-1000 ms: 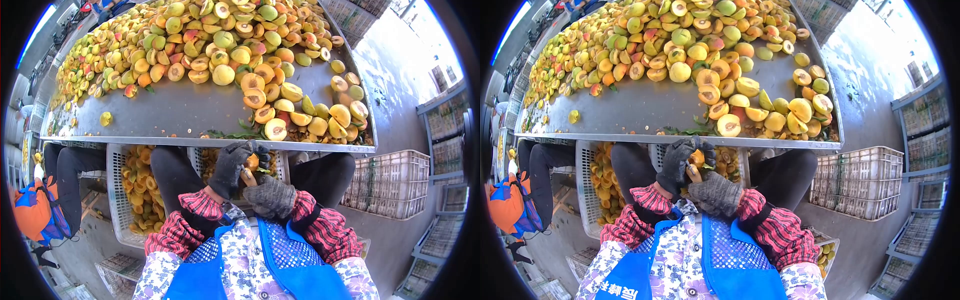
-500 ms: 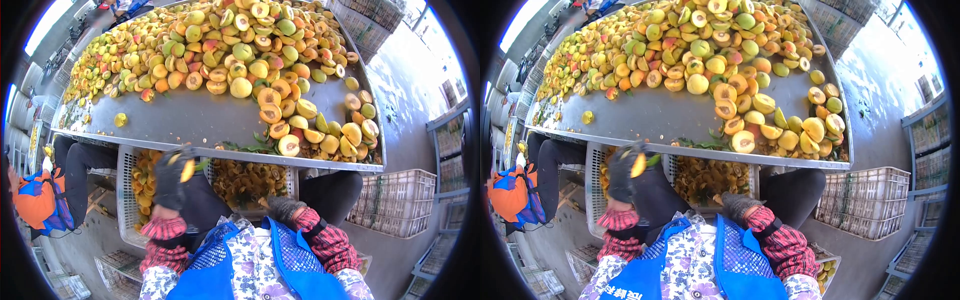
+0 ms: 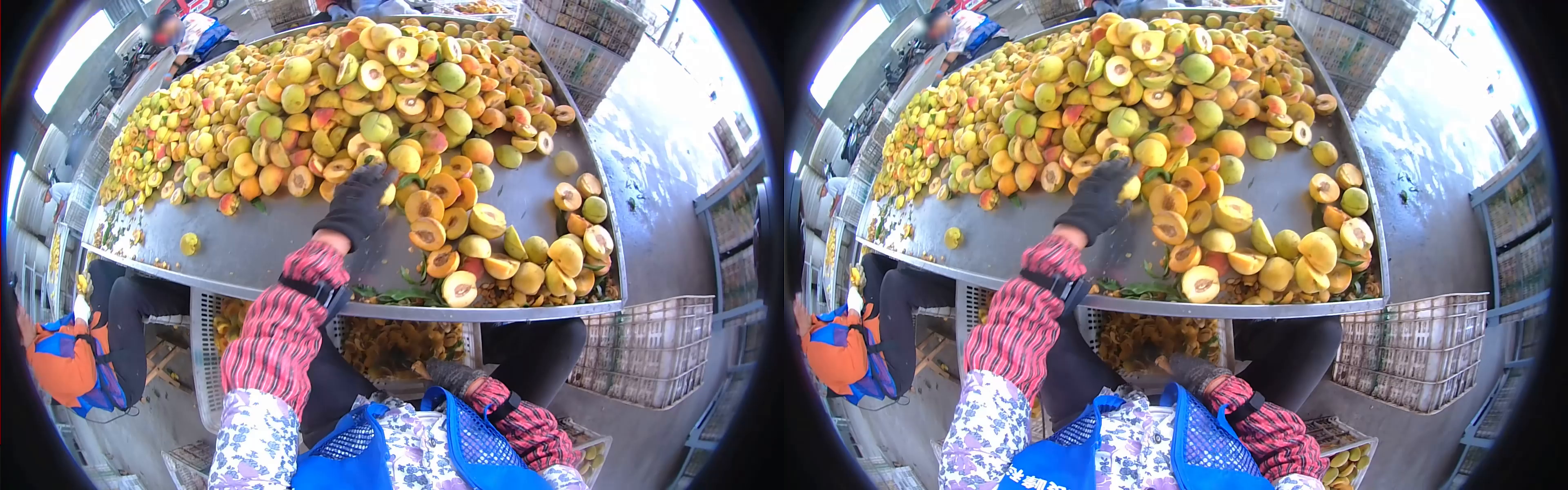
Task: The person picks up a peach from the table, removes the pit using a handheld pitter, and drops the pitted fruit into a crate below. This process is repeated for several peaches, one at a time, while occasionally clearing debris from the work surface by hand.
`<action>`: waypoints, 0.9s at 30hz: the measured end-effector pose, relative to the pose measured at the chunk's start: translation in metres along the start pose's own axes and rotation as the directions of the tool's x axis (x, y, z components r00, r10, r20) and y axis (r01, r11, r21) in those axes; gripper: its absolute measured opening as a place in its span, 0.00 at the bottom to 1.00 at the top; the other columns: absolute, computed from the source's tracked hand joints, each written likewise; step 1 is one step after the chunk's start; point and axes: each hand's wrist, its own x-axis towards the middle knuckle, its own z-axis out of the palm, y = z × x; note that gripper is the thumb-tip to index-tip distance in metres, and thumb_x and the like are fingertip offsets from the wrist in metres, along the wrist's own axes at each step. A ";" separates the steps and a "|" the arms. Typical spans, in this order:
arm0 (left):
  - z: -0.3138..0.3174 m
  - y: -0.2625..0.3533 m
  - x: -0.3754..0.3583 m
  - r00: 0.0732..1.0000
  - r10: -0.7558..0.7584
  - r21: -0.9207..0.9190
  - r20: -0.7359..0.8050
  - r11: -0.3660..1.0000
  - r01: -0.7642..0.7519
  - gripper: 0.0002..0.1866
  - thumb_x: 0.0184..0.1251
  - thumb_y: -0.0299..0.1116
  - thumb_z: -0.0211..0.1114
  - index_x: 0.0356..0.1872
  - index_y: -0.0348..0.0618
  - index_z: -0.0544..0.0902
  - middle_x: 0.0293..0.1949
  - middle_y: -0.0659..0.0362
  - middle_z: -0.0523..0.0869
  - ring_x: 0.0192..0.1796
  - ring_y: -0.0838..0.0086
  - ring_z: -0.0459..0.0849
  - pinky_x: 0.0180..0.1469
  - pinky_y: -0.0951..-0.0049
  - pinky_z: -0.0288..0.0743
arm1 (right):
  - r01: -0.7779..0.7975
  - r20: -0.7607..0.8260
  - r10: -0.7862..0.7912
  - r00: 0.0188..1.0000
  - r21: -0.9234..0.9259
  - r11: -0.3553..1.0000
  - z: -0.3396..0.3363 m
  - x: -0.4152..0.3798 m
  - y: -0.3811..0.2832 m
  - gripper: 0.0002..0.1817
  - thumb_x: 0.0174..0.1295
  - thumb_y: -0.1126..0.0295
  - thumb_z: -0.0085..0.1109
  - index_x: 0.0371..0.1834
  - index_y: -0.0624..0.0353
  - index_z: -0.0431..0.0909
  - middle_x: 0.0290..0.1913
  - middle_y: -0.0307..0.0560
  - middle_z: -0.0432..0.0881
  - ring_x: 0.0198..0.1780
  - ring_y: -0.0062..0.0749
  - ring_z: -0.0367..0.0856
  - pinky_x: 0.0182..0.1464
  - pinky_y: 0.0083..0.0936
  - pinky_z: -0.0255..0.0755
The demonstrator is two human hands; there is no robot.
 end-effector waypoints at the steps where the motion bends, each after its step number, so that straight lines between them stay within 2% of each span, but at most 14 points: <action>1: 0.011 0.000 0.006 0.992 0.023 0.198 0.128 0.979 -0.048 0.24 0.49 0.34 0.63 0.52 0.46 0.73 0.52 0.54 0.76 0.58 0.65 0.70 0.55 0.61 0.68 | -0.001 -0.010 0.001 1.000 -0.006 1.000 -0.001 0.003 0.003 0.36 0.63 0.40 0.31 0.41 0.68 0.72 0.39 0.66 0.77 0.44 0.55 0.76 0.46 0.42 0.67; 4: 0.010 -0.005 0.012 0.975 0.041 0.101 0.218 0.993 -0.065 0.26 0.49 0.33 0.62 0.53 0.45 0.71 0.52 0.56 0.75 0.58 0.61 0.69 0.55 0.61 0.68 | -0.077 0.002 0.077 0.997 0.012 0.997 -0.010 0.000 0.004 0.31 0.61 0.44 0.41 0.40 0.67 0.72 0.35 0.65 0.78 0.43 0.55 0.77 0.43 0.40 0.68; 7: 0.014 -0.016 0.000 0.997 -0.072 -0.266 0.018 0.961 0.074 0.27 0.51 0.32 0.62 0.55 0.43 0.69 0.52 0.54 0.75 0.56 0.56 0.72 0.52 0.61 0.70 | -0.034 -0.013 0.034 0.999 0.017 0.999 -0.036 -0.025 -0.024 0.26 0.61 0.49 0.45 0.45 0.65 0.71 0.37 0.64 0.77 0.42 0.55 0.77 0.44 0.38 0.69; 8: -0.003 -0.005 -0.003 0.964 -0.220 -0.541 0.152 0.797 0.268 0.26 0.54 0.31 0.59 0.57 0.43 0.68 0.53 0.50 0.74 0.53 0.51 0.74 0.52 0.57 0.71 | -0.004 -0.020 0.005 1.000 0.018 1.000 -0.044 -0.034 -0.032 0.25 0.61 0.51 0.46 0.48 0.64 0.70 0.39 0.64 0.77 0.42 0.54 0.77 0.45 0.38 0.70; 9: -0.005 -0.006 -0.015 0.910 -0.275 -0.845 0.311 0.358 0.397 0.24 0.57 0.33 0.57 0.57 0.42 0.68 0.53 0.48 0.74 0.52 0.50 0.75 0.52 0.55 0.71 | 0.017 -0.068 -0.009 0.998 0.118 0.993 -0.040 -0.034 -0.024 0.23 0.60 0.54 0.49 0.47 0.64 0.70 0.37 0.62 0.77 0.40 0.52 0.78 0.43 0.37 0.70; 10: -0.008 -0.012 -0.030 0.849 -0.236 -0.880 0.472 -0.190 0.436 0.23 0.59 0.35 0.55 0.57 0.42 0.68 0.53 0.46 0.74 0.52 0.49 0.75 0.52 0.53 0.71 | 0.042 -0.115 -0.018 0.993 0.215 0.976 -0.034 -0.034 -0.011 0.21 0.59 0.57 0.52 0.47 0.64 0.70 0.35 0.60 0.77 0.38 0.49 0.78 0.41 0.35 0.71; 11: -0.011 -0.013 -0.045 0.803 -0.114 -0.636 0.585 -0.679 0.367 0.23 0.61 0.37 0.53 0.57 0.41 0.68 0.54 0.44 0.73 0.51 0.48 0.75 0.52 0.51 0.71 | 0.071 -0.161 -0.022 0.987 0.309 0.948 -0.029 -0.034 -0.003 0.20 0.57 0.60 0.55 0.47 0.63 0.70 0.33 0.58 0.78 0.36 0.47 0.79 0.40 0.34 0.72; 13: -0.038 0.011 -0.065 0.835 0.048 -0.355 0.548 -0.891 0.284 0.24 0.64 0.45 0.45 0.56 0.40 0.69 0.56 0.42 0.71 0.52 0.45 0.74 0.53 0.44 0.69 | 0.189 -0.291 -0.085 0.953 0.351 0.917 -0.043 -0.056 -0.023 0.20 0.55 0.62 0.58 0.48 0.62 0.70 0.32 0.54 0.78 0.35 0.42 0.79 0.39 0.32 0.72; 16: -0.058 0.049 -0.089 0.778 -0.151 -0.551 0.610 -0.786 0.279 0.29 0.63 0.53 0.45 0.55 0.39 0.69 0.53 0.43 0.74 0.52 0.46 0.74 0.55 0.45 0.67 | 0.249 -0.373 -0.049 0.926 0.510 0.824 -0.059 -0.072 -0.054 0.17 0.54 0.68 0.59 0.47 0.61 0.71 0.33 0.44 0.77 0.35 0.29 0.76 0.39 0.26 0.72; 17: -0.062 0.057 -0.093 0.721 -0.073 -0.304 0.689 -0.932 0.196 0.31 0.62 0.55 0.48 0.56 0.39 0.68 0.51 0.43 0.75 0.52 0.48 0.75 0.55 0.47 0.68 | 0.248 -0.380 -0.013 0.925 0.578 0.778 -0.061 -0.073 -0.060 0.16 0.54 0.71 0.59 0.46 0.61 0.71 0.34 0.40 0.76 0.36 0.23 0.75 0.39 0.23 0.72; 21: -0.080 0.097 -0.111 0.698 -0.102 -0.301 0.709 -0.939 0.168 0.26 0.65 0.51 0.47 0.54 0.41 0.70 0.51 0.48 0.76 0.55 0.55 0.73 0.60 0.54 0.64 | 0.398 -0.632 -0.248 0.734 0.105 0.911 -0.064 -0.072 -0.077 0.19 0.52 0.70 0.61 0.48 0.60 0.71 0.36 0.42 0.77 0.37 0.21 0.74 0.38 0.20 0.71; 22: -0.076 0.101 -0.118 0.800 -0.096 -0.444 0.592 -0.867 0.225 0.24 0.66 0.49 0.47 0.54 0.42 0.70 0.52 0.51 0.76 0.57 0.62 0.72 0.62 0.57 0.61 | 0.334 -0.571 -0.165 0.804 0.205 0.920 -0.066 -0.074 -0.085 0.20 0.52 0.70 0.61 0.48 0.60 0.71 0.38 0.46 0.77 0.39 0.30 0.76 0.41 0.26 0.72; 25: -0.070 0.109 -0.132 0.711 -0.070 -0.275 0.700 -0.945 0.179 0.23 0.66 0.47 0.49 0.54 0.41 0.69 0.52 0.53 0.75 0.56 0.67 0.72 0.63 0.59 0.61 | 0.348 -0.630 -0.279 0.725 -0.015 0.937 -0.059 -0.070 -0.091 0.21 0.53 0.63 0.59 0.48 0.61 0.69 0.37 0.57 0.78 0.41 0.49 0.78 0.41 0.36 0.71; 27: -0.065 0.116 -0.149 0.780 -0.268 -0.729 0.565 -0.605 0.320 0.20 0.61 0.32 0.57 0.54 0.38 0.68 0.52 0.55 0.76 0.55 0.70 0.73 0.61 0.65 0.63 | 0.380 -0.634 -0.316 0.706 -0.037 0.924 -0.059 -0.072 -0.098 0.19 0.54 0.62 0.58 0.45 0.61 0.69 0.34 0.58 0.78 0.39 0.51 0.78 0.40 0.39 0.70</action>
